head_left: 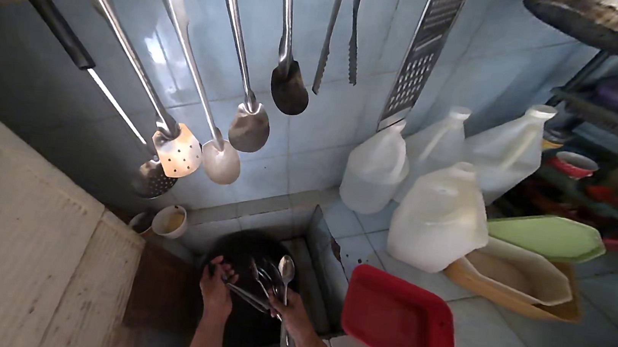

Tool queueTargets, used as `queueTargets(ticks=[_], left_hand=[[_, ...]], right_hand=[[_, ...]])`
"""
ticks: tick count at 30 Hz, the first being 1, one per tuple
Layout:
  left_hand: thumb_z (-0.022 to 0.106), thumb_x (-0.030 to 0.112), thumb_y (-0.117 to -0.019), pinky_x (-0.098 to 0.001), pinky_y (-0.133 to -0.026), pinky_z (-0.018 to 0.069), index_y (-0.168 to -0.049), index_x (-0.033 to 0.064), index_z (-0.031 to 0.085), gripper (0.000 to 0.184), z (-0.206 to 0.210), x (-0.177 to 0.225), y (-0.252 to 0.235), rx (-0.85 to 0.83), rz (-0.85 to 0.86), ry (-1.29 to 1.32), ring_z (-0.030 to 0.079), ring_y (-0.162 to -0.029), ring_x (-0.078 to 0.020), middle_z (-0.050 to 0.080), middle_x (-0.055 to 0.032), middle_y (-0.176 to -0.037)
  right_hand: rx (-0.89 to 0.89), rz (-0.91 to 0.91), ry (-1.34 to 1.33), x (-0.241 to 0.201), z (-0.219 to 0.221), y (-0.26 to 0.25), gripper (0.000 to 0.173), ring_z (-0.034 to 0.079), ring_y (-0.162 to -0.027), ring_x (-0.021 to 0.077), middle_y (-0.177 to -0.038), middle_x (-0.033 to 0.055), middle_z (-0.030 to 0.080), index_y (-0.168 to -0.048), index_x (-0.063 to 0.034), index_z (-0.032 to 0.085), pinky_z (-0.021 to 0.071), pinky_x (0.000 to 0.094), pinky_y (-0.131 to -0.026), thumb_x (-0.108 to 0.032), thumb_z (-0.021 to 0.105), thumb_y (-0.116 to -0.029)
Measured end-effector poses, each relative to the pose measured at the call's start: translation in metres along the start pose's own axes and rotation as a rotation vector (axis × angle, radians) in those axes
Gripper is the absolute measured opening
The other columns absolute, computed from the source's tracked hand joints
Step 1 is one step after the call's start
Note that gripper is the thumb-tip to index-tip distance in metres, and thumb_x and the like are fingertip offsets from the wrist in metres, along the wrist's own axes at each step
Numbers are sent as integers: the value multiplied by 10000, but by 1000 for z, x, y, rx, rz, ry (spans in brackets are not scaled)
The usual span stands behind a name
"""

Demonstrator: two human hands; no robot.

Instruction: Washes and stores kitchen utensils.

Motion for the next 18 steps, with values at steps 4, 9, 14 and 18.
queueTargets(ticks=[4, 9, 14, 18], left_hand=[[425, 219, -1111, -171, -399, 403, -1070, 88, 546, 183, -11, -6, -14, -13, -136, 99, 439, -432, -38, 483, 33, -632], [396, 270, -1120, -160, -355, 314, -1034, 65, 553, 272, -11, -13, -11, -70, -182, 11, 352, -395, -29, 441, 33, -608], [422, 228, -1116, -181, -416, 409, -1101, 33, 556, 237, -4, -13, 1, -134, -145, -81, 471, -479, -56, 518, -1, -695], [349, 248, -1133, -354, -757, 626, -1238, -12, 559, 350, -4, -18, 6, -252, -220, 114, 740, -890, -215, 725, -128, -1000]], right_hand=[[23, -1, -41, -1, -2, -1, 124, 615, -673, 56, -809, 19, 690, -1092, 38, 636, 527, 212, -666, 28, 586, -979], [97, 191, 105, -7, 4, -10, 183, 711, -797, 144, -977, 105, 741, -1180, 33, 618, 585, 295, -724, -73, 589, -1033], [58, 267, 78, -12, 10, -25, 244, 733, -981, 234, -1108, 168, 731, -1261, 41, 567, 596, 380, -834, -108, 519, -1073], [-45, 253, -20, -21, 12, -22, 216, 746, -939, 206, -1048, 142, 750, -1208, 33, 586, 608, 349, -809, -121, 506, -1081]])
Point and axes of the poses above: each hand's wrist, its own y-axis away from the middle knuckle, its own z-axis out of the palm, x = y × z, the point moved 2 cm from there along -y, towards the middle knuckle
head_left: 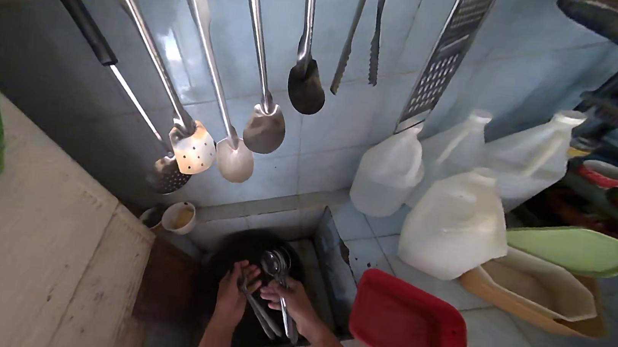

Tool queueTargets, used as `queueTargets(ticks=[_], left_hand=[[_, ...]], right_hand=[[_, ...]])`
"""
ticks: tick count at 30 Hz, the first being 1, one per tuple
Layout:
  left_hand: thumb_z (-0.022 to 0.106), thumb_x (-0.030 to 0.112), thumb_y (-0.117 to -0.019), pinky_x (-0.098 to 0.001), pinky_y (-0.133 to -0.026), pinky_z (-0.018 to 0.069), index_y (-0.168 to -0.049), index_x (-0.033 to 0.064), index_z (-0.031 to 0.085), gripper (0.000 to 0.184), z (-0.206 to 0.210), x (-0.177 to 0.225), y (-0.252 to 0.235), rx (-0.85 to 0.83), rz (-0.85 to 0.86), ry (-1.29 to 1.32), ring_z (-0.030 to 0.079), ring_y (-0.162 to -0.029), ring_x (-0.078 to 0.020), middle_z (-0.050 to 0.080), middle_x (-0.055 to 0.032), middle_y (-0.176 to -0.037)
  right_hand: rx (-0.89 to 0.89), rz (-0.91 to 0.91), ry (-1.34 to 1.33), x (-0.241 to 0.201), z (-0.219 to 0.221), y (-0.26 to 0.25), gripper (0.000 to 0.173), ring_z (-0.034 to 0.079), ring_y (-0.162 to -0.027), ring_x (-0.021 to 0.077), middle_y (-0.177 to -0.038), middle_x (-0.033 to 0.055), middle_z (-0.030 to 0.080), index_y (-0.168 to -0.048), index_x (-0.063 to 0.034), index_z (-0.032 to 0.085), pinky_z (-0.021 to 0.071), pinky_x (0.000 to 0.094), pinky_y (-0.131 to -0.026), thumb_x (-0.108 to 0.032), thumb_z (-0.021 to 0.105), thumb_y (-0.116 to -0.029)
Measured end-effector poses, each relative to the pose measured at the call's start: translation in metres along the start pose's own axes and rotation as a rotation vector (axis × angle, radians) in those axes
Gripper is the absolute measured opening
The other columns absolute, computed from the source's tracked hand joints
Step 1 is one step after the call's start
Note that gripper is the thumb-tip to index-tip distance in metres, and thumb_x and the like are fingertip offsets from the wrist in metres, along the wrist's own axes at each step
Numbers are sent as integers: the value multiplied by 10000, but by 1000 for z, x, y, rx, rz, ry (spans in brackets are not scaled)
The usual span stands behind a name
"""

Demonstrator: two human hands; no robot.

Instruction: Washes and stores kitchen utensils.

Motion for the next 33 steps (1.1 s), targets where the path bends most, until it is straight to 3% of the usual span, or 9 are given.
queueTargets(ticks=[4, 9, 12, 13, 16, 19, 21, 26, 33], left_hand=[[302, 234, -1139, -377, -907, 611, -1233, -23, 567, 381, 15, 0, 10, -122, 45, 97, 747, -996, -232, 750, -143, -1061], [384, 235, -1098, -406, -1152, 422, -1306, -18, 640, 416, 21, -4, 5, -257, 511, -569, 536, -1350, -221, 627, -133, -1393], [405, 343, -1050, -649, -1122, 319, -1537, 75, 459, 558, 19, -12, -3, -214, 562, -798, 351, -1468, -378, 392, -165, -1604], [418, 341, -1052, -610, -1105, 378, -1607, 90, 322, 617, 18, -12, -3, -229, 494, -776, 361, -1467, -346, 338, -159, -1634], [457, 302, -1067, -401, -883, 572, -1637, 197, 139, 661, 13, -17, 0, -367, 96, -318, 634, -1171, -239, 545, -134, -1455], [721, 334, -913, -372, -844, 626, -1541, 108, 430, 728, 4, -21, 6, -677, -205, 110, 736, -1056, -313, 707, -225, -1226], [844, 298, -811, -352, -769, 632, -1371, 87, 612, 642, 4, -18, 7, -685, -192, 165, 751, -881, -242, 752, -144, -1021], [458, 57, -1036, -291, -611, 590, -1191, 64, 571, 191, 14, -1, 17, -359, -17, 213, 648, -633, -141, 654, -51, -806], [319, 336, -1113, -247, -478, 541, -1133, 96, 566, 345, 16, -13, 39, -302, -192, 474, 621, -547, -128, 653, -60, -803]], right_hand=[[-19, 100, -47, 3, -5, 4, 201, 750, -914, 225, -1039, 145, 750, -1218, 20, 564, 614, 367, -770, -108, 495, -1079], [-256, 146, -223, 13, -3, 20, 294, 750, -869, 265, -1035, 156, 744, -1269, -8, 547, 632, 404, -767, -168, 352, -1117], [-320, 117, -186, 10, 4, 27, 337, 612, -626, 94, -860, 33, 665, -1235, -72, 551, 536, 235, -574, -277, 302, -1134], [-363, 101, -189, 10, 6, 27, 323, 551, -576, 54, -802, -8, 603, -1206, -88, 545, 498, 193, -531, -286, 301, -1131], [-509, 81, -196, 12, 4, 26, 203, 490, -520, 13, -719, -63, 532, -1169, -120, 554, 452, 158, -483, -225, 396, -1098], [-660, 100, -159, 12, 3, 25, 117, 485, -517, 6, -714, -73, 523, -1115, -145, 554, 451, 152, -483, -193, 455, -1077], [-686, 115, -124, 14, 3, 25, 97, 531, -552, 22, -727, -73, 559, -1083, -152, 576, 497, 180, -525, -178, 490, -1047], [-614, 164, 87, 15, -2, 36, 128, 695, -733, 158, -820, 1, 661, -1125, -89, 588, 626, 361, -747, -136, 571, -1007], [-485, 278, 274, 33, 1, 58, 69, 458, -474, 22, -604, -85, 473, -977, -139, 589, 433, 178, -473, -167, 651, -972]])
Point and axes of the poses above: each hand's wrist, its own y-axis away from the middle knuckle, its own z-axis out of the palm, x = y × z, the point moved 2 cm from there along -y, towards the middle knuckle
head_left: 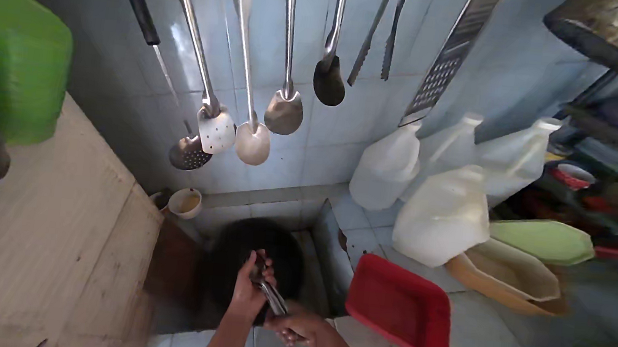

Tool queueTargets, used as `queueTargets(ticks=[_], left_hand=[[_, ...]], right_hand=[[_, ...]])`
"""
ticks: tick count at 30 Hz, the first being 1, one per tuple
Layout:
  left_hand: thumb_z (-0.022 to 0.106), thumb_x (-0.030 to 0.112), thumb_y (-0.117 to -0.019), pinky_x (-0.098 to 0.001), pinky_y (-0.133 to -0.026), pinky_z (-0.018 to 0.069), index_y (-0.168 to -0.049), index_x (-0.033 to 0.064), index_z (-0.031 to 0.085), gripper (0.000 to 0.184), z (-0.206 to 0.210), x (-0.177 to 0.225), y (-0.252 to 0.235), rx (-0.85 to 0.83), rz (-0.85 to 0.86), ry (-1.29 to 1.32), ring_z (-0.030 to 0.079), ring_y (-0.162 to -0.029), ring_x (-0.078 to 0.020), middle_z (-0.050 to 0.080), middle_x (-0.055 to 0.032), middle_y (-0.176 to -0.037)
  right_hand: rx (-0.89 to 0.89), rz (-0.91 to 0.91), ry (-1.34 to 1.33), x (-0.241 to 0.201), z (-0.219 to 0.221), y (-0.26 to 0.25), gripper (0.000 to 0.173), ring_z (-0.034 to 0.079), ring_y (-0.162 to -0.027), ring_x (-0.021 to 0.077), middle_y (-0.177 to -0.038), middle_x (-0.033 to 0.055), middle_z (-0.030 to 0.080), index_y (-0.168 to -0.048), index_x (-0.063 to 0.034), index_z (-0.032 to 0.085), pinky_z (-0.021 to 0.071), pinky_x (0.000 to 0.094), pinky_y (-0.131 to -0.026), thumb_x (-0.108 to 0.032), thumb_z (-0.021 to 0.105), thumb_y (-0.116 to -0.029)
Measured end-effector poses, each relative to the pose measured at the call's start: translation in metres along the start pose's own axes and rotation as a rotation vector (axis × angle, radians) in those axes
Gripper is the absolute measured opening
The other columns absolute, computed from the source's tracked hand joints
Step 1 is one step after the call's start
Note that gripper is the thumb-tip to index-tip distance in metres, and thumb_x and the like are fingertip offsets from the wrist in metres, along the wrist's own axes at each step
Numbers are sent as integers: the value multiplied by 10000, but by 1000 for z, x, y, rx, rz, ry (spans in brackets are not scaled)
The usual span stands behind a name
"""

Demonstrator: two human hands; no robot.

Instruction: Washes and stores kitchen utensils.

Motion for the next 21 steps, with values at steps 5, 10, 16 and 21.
queueTargets(ticks=[5, 10, 16, 21], left_hand=[[249, 488, -1105, -319, -626, 609, -1084, 88, 626, 550, 6, 3, 7, -7, -56, -138, 720, -705, -181, 747, -90, -895], [337, 340, -1119, -367, -773, 623, -1233, 56, 610, 409, -2, -2, 18, 0, -148, -147, 739, -828, -209, 744, -109, -976], [341, 255, -1121, -207, -486, 520, -1085, 64, 564, 295, -26, 3, 41, -15, -101, -60, 573, -508, -89, 628, -31, -741], [338, 211, -1106, -356, -819, 603, -1268, 112, 594, 319, -32, 17, 85, -141, 68, -20, 717, -831, -187, 737, -77, -990]], right_hand=[[-34, -156, -210, 14, 14, 11, 504, 583, -598, 46, -757, -37, 635, -1096, -118, 595, 500, 186, -547, -487, 252, -1091], [147, -143, -218, 22, 34, 10, 541, 444, -461, 21, -637, -58, 530, -1049, -109, 580, 392, 161, -433, -442, 161, -1122], [112, -113, -103, 32, 53, 10, 131, 439, -462, 11, -632, -75, 503, -1046, -112, 582, 404, 161, -442, -220, 510, -1065], [-41, -102, 179, 12, 56, 13, 101, 422, -466, 6, -609, -101, 464, -984, -132, 609, 387, 170, -448, -213, 563, -1025]])
Point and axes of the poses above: each hand's wrist, its own y-axis away from the middle knuckle, its own z-axis out of the palm, x = y × z, the point moved 2 cm from there along -y, towards the middle knuckle
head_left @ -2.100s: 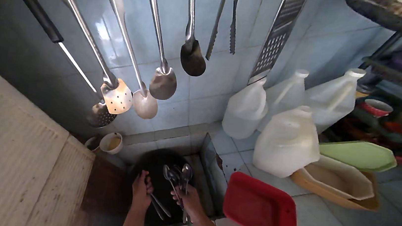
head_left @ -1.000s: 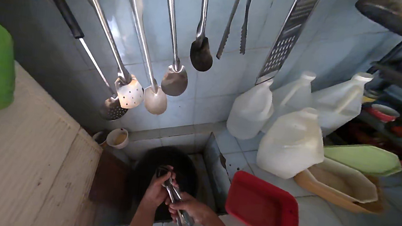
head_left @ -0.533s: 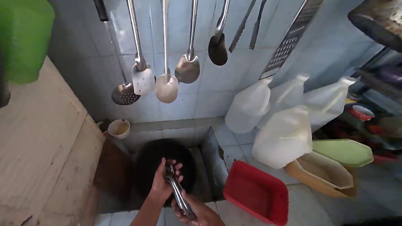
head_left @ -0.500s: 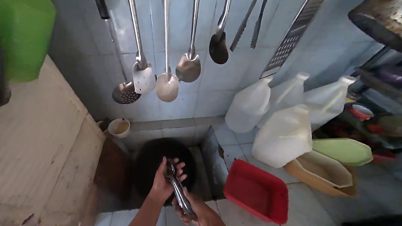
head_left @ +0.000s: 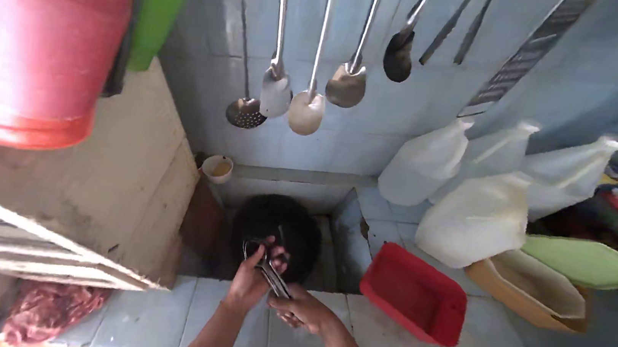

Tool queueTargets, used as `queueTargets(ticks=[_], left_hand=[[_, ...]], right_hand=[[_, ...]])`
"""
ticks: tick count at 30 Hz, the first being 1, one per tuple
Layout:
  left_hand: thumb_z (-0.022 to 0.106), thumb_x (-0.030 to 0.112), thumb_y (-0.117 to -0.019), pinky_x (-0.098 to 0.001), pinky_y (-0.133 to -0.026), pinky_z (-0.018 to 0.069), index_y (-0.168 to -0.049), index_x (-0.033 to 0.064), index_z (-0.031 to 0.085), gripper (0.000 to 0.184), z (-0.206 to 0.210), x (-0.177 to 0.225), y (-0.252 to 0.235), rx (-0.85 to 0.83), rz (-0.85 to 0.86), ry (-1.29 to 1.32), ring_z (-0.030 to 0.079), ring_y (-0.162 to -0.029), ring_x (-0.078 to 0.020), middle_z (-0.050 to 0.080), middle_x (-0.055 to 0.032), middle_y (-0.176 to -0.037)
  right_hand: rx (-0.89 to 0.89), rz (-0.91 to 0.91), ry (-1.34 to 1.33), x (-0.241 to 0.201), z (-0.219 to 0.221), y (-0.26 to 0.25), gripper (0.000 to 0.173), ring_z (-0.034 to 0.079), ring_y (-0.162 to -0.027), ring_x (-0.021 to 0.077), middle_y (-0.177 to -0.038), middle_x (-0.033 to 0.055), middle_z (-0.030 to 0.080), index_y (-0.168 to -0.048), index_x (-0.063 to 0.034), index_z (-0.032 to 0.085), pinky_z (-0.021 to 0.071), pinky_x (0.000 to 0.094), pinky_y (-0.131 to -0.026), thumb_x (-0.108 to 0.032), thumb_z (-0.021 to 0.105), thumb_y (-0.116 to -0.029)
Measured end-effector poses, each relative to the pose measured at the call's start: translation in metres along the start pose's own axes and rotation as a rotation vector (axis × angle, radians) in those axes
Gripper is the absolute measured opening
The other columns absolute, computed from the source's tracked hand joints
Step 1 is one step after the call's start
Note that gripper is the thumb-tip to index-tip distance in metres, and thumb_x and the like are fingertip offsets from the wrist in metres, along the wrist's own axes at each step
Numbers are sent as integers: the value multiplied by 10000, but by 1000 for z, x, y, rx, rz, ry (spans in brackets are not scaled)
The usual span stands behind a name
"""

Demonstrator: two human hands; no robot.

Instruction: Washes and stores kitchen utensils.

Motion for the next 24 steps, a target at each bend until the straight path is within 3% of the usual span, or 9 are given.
queueTargets(ticks=[3, 5, 7, 11, 13, 16, 19, 21, 24], left_hand=[[317, 232, -1119, -331, -718, 611, -1252, 107, 574, 316, 2, -1, 21, 103, 71, 14, 693, -710, -163, 694, -45, -843], [302, 261, -1125, -260, -567, 553, -1104, 113, 598, 332, -3, -6, 27, 152, 129, 29, 565, -507, -96, 540, 38, -601], [293, 280, -1128, -206, -472, 465, -935, 146, 571, 364, -8, -12, 32, 202, 169, 48, 442, -408, -51, 422, 86, -502], [325, 274, -1123, -197, -433, 426, -846, 157, 555, 378, -14, -19, 45, 271, 230, 97, 409, -377, -41, 396, 90, -473], [323, 292, -1123, -199, -427, 426, -827, 169, 549, 392, -12, -14, 54, 293, 280, 83, 412, -374, -40, 401, 92, -472], [325, 333, -1123, -202, -435, 447, -821, 178, 574, 420, -16, 8, 76, 336, 408, 3, 430, -383, -40, 416, 97, -479], [319, 354, -1122, -210, -432, 435, -756, 181, 560, 471, -25, 44, 114, 437, 619, -91, 428, -387, -41, 425, 98, -474], [295, 377, -1121, -208, -437, 443, -729, 220, 570, 503, -37, 68, 150, 484, 755, -179, 449, -397, -28, 448, 111, -471], [204, 439, -1118, -206, -470, 470, -687, 275, 522, 560, -44, 100, 211, 601, 897, -271, 472, -416, -15, 454, 139, -473]], right_hand=[[-70, 27, 81, -6, 8, -3, 96, 427, -469, 18, -607, -91, 470, -981, -115, 627, 387, 186, -455, -198, 590, -1010], [-105, 70, 101, -3, 14, -3, 86, 432, -484, 20, -629, -83, 470, -1031, -100, 618, 394, 182, -466, -181, 590, -1020], [-118, 101, 100, 6, 19, -4, 83, 448, -483, 22, -630, -79, 484, -1021, -105, 615, 406, 183, -465, -186, 606, -1014], [-153, 121, 123, 12, 24, 1, 129, 479, -492, 19, -657, -65, 530, -1010, -104, 601, 413, 174, -465, -231, 619, -1022], [-189, 85, 157, 11, 27, 5, 208, 555, -561, 29, -756, -34, 625, -1100, -73, 597, 466, 192, -517, -270, 614, -1037], [-223, 11, 229, 12, 22, 6, 309, 661, -722, 80, -955, 28, 707, -1208, -23, 589, 555, 260, -628, -284, 602, -1043], [-91, -92, 279, 16, 8, 2, 340, 658, -765, 110, -995, 68, 699, -1229, 3, 629, 562, 290, -659, -273, 617, -1030], [84, -197, 411, 17, -4, -2, 359, 673, -851, 177, -1031, 135, 708, -1211, 26, 661, 566, 351, -764, -278, 619, -1024], [349, -275, 747, 26, -23, -8, 418, 622, -1210, 334, -1258, 220, 664, -1240, 18, 679, 466, 469, -1087, -329, 613, -1016]])
Point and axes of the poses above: each hand's wrist, its own y-axis away from the middle knuckle, its own z-axis out of the palm, x = y × z, the point moved 2 cm from there along -y, towards the middle knuckle
